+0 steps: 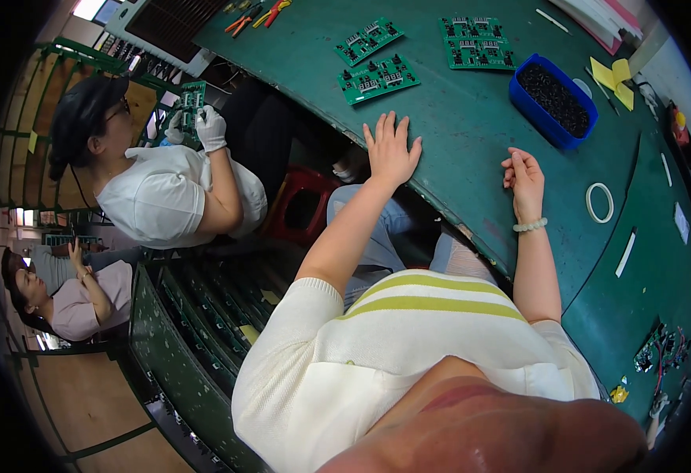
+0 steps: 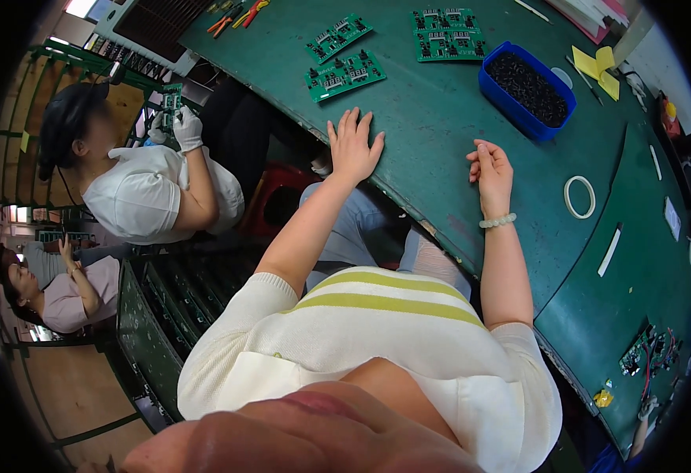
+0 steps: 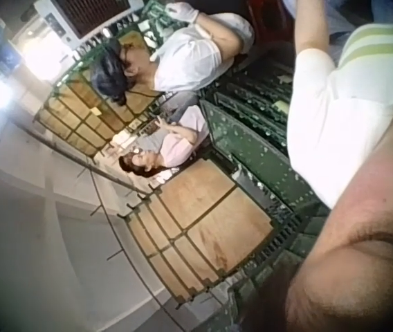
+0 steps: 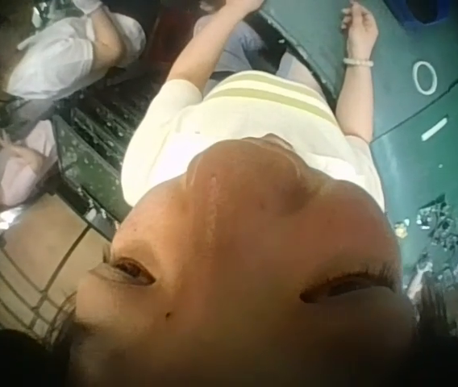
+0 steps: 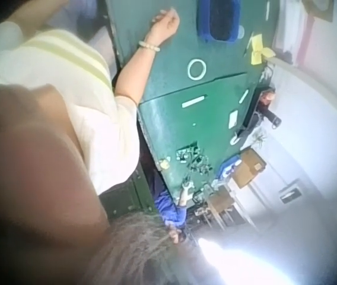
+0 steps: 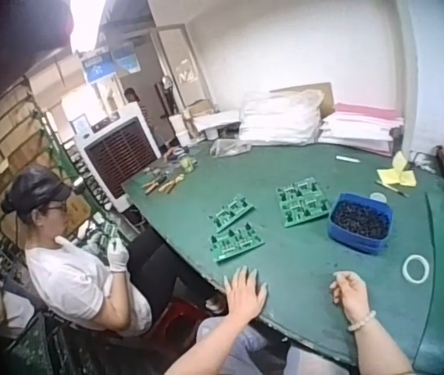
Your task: The person assembles electronic components onto a printed circuit board by hand, taking components from a bin and placing them onto the board.
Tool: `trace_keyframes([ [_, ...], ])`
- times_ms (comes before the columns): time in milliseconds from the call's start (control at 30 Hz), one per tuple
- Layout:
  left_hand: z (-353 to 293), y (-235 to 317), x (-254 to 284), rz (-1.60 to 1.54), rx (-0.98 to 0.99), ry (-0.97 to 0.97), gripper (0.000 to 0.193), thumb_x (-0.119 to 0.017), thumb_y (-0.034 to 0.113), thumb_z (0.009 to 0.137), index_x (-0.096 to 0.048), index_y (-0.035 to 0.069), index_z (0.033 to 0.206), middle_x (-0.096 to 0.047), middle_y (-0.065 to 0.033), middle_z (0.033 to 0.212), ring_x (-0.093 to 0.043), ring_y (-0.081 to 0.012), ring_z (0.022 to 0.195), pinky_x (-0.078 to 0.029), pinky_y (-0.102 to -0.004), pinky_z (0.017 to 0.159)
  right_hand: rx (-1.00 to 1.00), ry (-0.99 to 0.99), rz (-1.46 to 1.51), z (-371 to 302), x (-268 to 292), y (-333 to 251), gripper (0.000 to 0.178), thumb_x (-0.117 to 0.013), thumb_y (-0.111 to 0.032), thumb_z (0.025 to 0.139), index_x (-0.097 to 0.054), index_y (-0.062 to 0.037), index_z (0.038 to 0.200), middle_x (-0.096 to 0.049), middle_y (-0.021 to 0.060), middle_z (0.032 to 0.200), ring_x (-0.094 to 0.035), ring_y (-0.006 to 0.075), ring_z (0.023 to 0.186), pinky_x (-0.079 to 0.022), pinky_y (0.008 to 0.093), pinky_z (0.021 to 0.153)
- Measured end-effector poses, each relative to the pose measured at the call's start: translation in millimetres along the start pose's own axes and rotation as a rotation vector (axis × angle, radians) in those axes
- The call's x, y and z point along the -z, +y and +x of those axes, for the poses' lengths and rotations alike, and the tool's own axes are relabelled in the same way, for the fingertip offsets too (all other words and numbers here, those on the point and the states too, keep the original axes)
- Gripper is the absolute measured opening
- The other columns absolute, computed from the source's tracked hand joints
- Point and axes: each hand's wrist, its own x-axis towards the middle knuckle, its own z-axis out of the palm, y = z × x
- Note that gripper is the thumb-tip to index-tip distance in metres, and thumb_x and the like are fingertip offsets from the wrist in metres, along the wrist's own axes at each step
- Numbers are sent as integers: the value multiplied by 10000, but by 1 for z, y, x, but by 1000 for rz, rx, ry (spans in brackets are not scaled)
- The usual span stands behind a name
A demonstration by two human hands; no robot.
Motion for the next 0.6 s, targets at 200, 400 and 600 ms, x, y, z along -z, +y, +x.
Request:
trace_keyframes([
  [200, 1, 0, 2, -36, 35, -13, 500, -539, 355, 797, -500, 58, 1197, -391, -169, 1300, -294, -309, 1261, -124, -554, 1044, 29, -4, -45, 0, -1, 1, 195, -458, -136, 926, -533, -5, 1048, -592, 43, 798, -469, 55, 560, -419, 189, 484],
  [400, 2, 1, 3, -65, 35, 14, 486, -555, 356, 780, -524, 70, 1171, -404, -162, 1285, -299, -299, 1253, -133, -544, 1043, 64, 4, -117, -3, -10, -2, 200, -443, -127, 929, -525, -9, 1068, -608, 57, 846, -506, 66, 606, -450, 207, 527],
  [600, 0, -3, 5, -108, 43, 34, 471, -569, 344, 762, -546, 67, 1142, -416, -163, 1273, -314, -299, 1241, -131, -537, 1042, 895, 63, -984, 26, -23, -71, 140, -509, -79, 861, -583, -41, 973, -615, 105, 866, -591, 253, 801, -456, 334, 719],
])
